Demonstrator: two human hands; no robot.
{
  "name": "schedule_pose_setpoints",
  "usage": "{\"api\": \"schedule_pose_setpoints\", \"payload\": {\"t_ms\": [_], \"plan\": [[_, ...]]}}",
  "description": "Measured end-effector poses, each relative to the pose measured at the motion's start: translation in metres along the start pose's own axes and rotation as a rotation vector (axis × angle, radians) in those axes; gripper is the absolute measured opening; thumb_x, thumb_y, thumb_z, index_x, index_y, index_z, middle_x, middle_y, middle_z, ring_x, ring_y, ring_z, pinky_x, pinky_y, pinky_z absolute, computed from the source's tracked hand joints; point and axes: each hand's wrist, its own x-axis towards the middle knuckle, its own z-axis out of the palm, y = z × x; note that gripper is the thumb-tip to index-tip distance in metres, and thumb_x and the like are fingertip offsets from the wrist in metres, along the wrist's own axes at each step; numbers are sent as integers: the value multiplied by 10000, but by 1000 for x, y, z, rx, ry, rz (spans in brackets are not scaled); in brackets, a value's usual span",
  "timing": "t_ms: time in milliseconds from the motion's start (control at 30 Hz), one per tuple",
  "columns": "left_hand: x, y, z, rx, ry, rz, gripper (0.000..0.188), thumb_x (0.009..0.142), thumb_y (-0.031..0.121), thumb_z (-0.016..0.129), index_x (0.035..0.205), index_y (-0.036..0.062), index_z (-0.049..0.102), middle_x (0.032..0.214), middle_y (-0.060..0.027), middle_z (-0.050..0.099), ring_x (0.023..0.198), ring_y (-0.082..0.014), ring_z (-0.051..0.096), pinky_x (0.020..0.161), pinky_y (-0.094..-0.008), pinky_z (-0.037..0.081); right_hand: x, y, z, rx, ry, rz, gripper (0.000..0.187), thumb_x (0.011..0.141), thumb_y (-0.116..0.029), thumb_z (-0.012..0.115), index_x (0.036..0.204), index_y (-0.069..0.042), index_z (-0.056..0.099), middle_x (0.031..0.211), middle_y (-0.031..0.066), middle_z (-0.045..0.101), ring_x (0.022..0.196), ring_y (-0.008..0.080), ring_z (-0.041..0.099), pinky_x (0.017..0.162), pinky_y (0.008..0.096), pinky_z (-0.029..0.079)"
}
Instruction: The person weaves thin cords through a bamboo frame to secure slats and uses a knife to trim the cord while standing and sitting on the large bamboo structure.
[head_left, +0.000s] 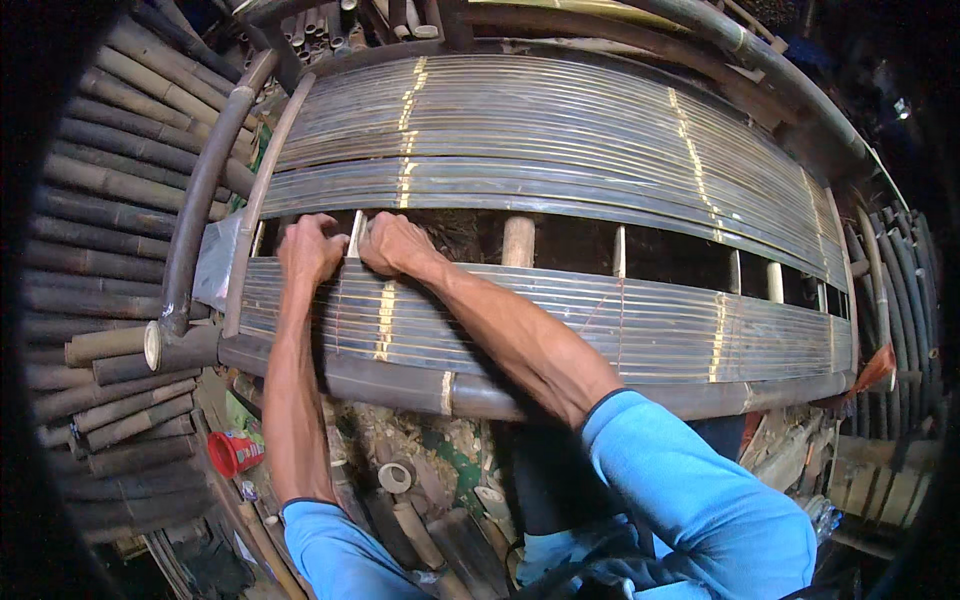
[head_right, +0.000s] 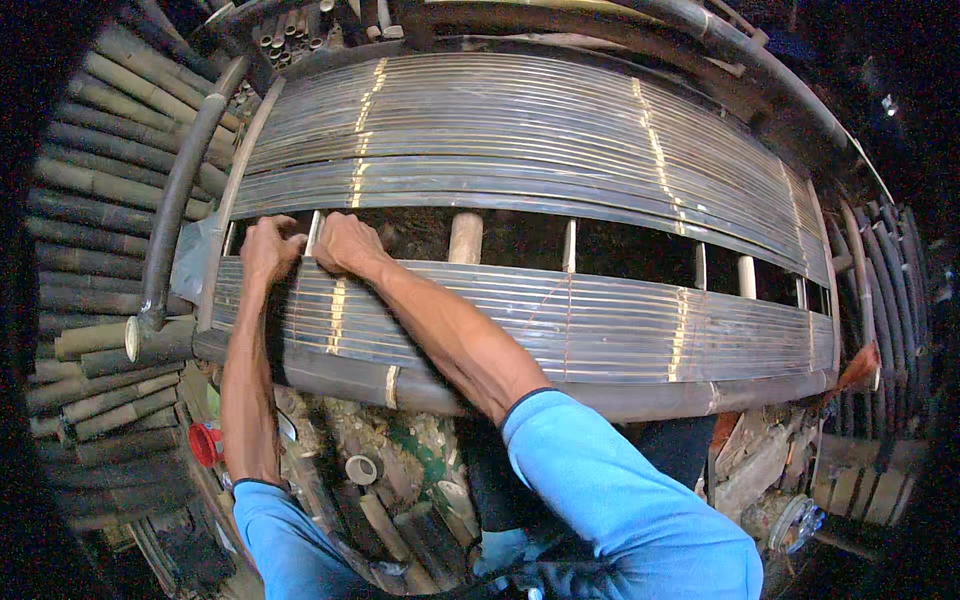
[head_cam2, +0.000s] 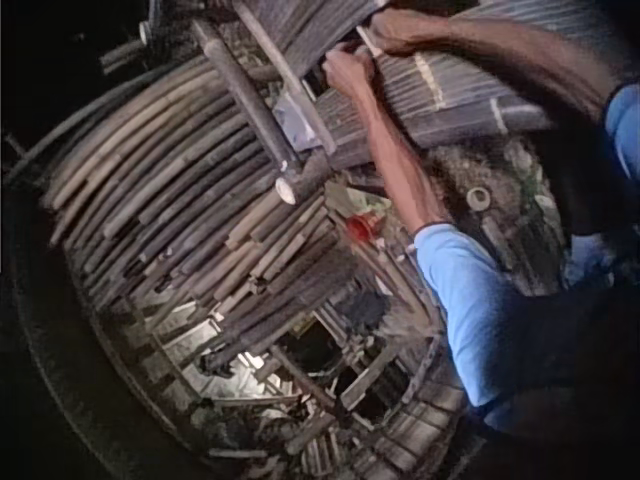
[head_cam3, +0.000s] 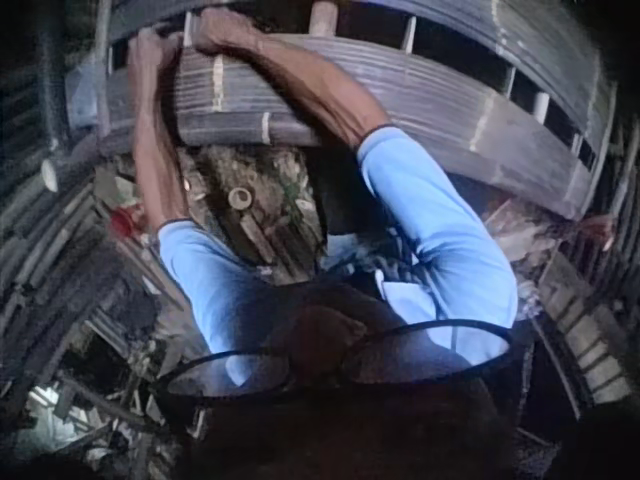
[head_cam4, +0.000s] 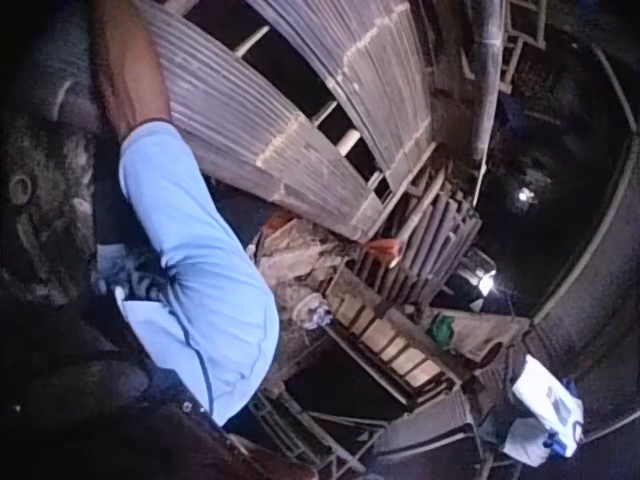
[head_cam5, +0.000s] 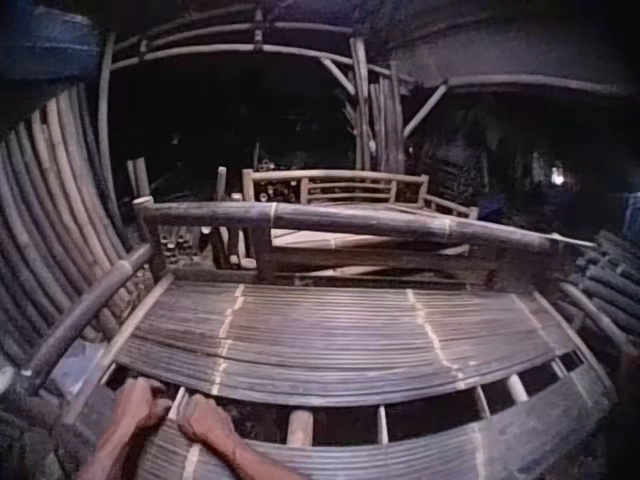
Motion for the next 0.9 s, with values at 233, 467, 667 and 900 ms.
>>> {"api": "schedule_pose_setpoints", "payload": {"t_ms": [233,467,667,900], "plan": [[-23,-6,-48,-1174,-467,-207,617,885,-45,546,1484,45,430,1252,-184,657,566,-68,507,411,-229,404,-16,8,-19,466,53,-211,333,835,-305,602,944,-25,746,841,216,720,763,373,694,739,451,544],[-63,5,-40,-1244,-498,-88,979,812,-85,709,1627,138,213,1314,-167,650,602,-68,563,477,-191,431,-44,0,-24,343,-14,-456,311,861,-297,613,980,-50,760,864,210,727,795,356,713,747,452,546],[-97,-4,-74,-799,37,-6,449,850,112,801,1272,22,679,735,80,502,682,-35,444,649,-206,400,-41,20,-42,225,48,-374,319,870,-321,643,1014,-66,770,951,199,746,893,376,721,830,435,561],[-248,-179,-133,-477,103,-299,300,984,275,687,821,26,653,743,67,502,716,-51,412,645,-253,341,-39,34,-34,103,-1,-169,477,894,-472,634,999,-29,778,917,261,736,904,449,714,854,487,560]]}}
